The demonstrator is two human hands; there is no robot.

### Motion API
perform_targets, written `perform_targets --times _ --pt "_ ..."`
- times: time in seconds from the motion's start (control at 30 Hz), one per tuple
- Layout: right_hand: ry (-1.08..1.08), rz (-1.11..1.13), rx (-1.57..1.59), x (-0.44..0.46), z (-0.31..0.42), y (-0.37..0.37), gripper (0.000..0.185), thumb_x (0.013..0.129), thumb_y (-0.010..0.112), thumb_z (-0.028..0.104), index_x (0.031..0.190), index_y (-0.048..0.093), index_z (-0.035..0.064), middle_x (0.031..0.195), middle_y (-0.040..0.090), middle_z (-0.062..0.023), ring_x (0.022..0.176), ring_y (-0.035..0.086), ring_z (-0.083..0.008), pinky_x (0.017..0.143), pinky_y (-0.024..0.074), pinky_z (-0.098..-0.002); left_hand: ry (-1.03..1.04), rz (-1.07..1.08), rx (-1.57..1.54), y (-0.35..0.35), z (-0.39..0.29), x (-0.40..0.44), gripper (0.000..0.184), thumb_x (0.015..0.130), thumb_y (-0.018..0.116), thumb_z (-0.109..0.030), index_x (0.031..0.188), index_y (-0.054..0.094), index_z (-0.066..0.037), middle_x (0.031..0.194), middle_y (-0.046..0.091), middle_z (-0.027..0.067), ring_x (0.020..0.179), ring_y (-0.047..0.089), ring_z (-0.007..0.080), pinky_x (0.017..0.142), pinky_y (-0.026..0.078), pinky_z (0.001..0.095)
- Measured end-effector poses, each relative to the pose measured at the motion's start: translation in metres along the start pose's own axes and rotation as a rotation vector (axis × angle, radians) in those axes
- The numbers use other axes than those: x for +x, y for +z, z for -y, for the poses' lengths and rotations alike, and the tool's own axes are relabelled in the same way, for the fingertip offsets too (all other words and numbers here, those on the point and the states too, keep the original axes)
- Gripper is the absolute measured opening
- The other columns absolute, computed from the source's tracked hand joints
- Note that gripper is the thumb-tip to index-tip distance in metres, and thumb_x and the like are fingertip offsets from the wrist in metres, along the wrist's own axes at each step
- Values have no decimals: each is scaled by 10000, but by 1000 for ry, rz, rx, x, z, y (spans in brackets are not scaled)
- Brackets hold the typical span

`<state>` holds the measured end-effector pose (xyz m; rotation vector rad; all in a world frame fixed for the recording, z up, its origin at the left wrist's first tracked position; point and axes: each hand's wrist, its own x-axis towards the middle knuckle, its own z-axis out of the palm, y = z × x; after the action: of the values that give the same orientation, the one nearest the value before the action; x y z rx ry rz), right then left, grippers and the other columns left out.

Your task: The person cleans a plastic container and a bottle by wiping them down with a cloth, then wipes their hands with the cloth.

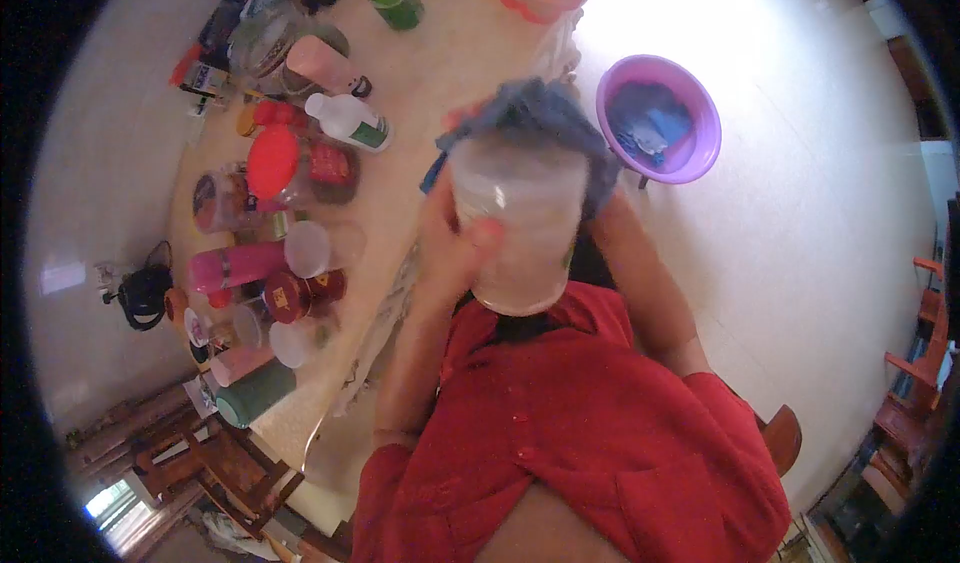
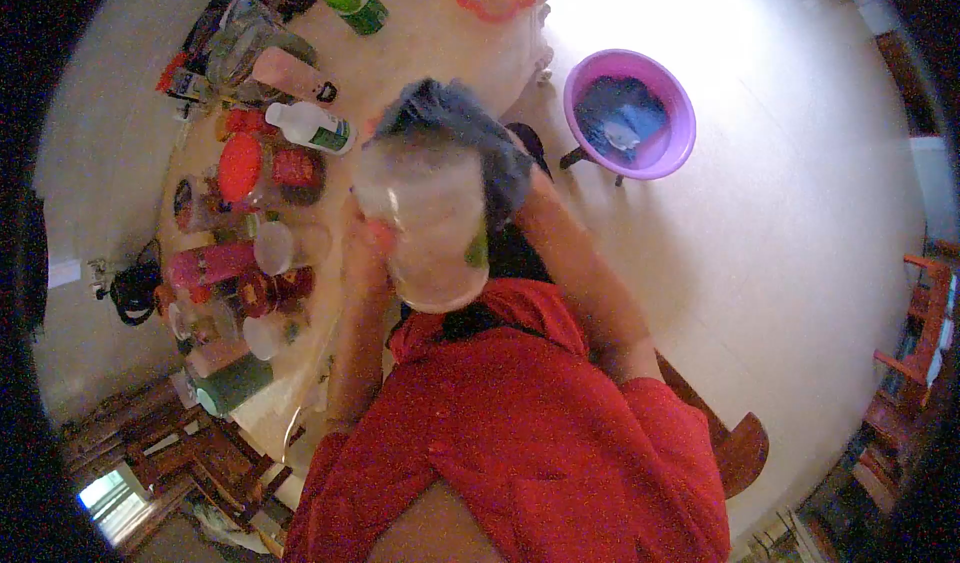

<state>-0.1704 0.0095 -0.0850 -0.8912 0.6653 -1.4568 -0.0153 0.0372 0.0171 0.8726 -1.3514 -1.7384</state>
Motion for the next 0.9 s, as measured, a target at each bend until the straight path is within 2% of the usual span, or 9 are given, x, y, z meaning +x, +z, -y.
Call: perform_targets --times 0.1,0.13,0.23,0.33,0.43,0.5,0.6,0.73,0.9 --pt "-377 -51 -128 -15 11 27 495 855 467 347 1236 383 41 1189 448 -86 1095 423 -146 934 327 -256 104 -123 -32 -3 8 13 728 692 642 -373 1240 353 9 1119 503 80 997 489 165 859 384 285" --pt "-99 -168 190 -17 19 32 410 874 449 270 1206 414 31 1111 496 -62 1004 465 -128 908 356 -252 114 -199 2 -1 8 15 639 734 607 -345 1213 373 8 1087 512 77 971 498 165 837 398 289" --pt "268 -249 418 -19 32 38 382 887 436 221 1215 409 27 1117 496 -30 973 486 -116 863 392 -235 84 -393 9 0 9 17 463 812 531 -296 1148 414 0 1016 523 69 911 510 161 795 419 297" --pt "30 -169 -88 -25 40 54 392 863 445 227 1216 409 58 1175 449 -58 1100 416 -178 962 287 -271 76 -507 -122 -8 12 25 350 858 478 -285 1083 444 -20 949 520 60 857 513 153 763 428 305" --pt "-209 -164 -249 -30 32 63 386 825 447 155 1198 414 60 1230 391 -104 1174 341 -210 1004 222 -298 119 -531 -302 -18 19 41 355 871 452 -330 1077 450 -40 952 517 54 858 516 156 766 428 308" --pt "-340 -187 -481 -29 29 66 434 756 496 158 1175 428 68 1260 334 -150 1201 300 -301 1005 227 -371 131 -551 -380 -16 15 42 387 873 438 -364 1095 446 -47 983 519 54 882 520 161 780 426 308" --pt "-824 -283 -998 -24 25 67 472 672 602 280 1111 502 138 1249 319 -181 1147 299 -444 958 249 -520 7 -441 -479 7 -9 38 501 867 383 -471 1150 426 -60 1071 504 59 971 505 183 831 411 317" --pt "-1118 -305 -1151 -10 34 66 520 665 603 481 1066 530 159 1180 385 -170 1079 389 -407 894 321 -521 -134 -342 -614 20 -20 27 628 839 338 -573 1211 386 -69 1153 473 70 1055 468 197 897 374 323" --pt "-1075 -394 -978 3 34 66 538 741 479 531 1054 519 95 1095 442 -181 1032 435 -358 866 356 -448 -11 -253 -655 17 -2 34 638 834 341 -582 1214 376 -71 1147 472 74 1054 466 197 908 366 324"
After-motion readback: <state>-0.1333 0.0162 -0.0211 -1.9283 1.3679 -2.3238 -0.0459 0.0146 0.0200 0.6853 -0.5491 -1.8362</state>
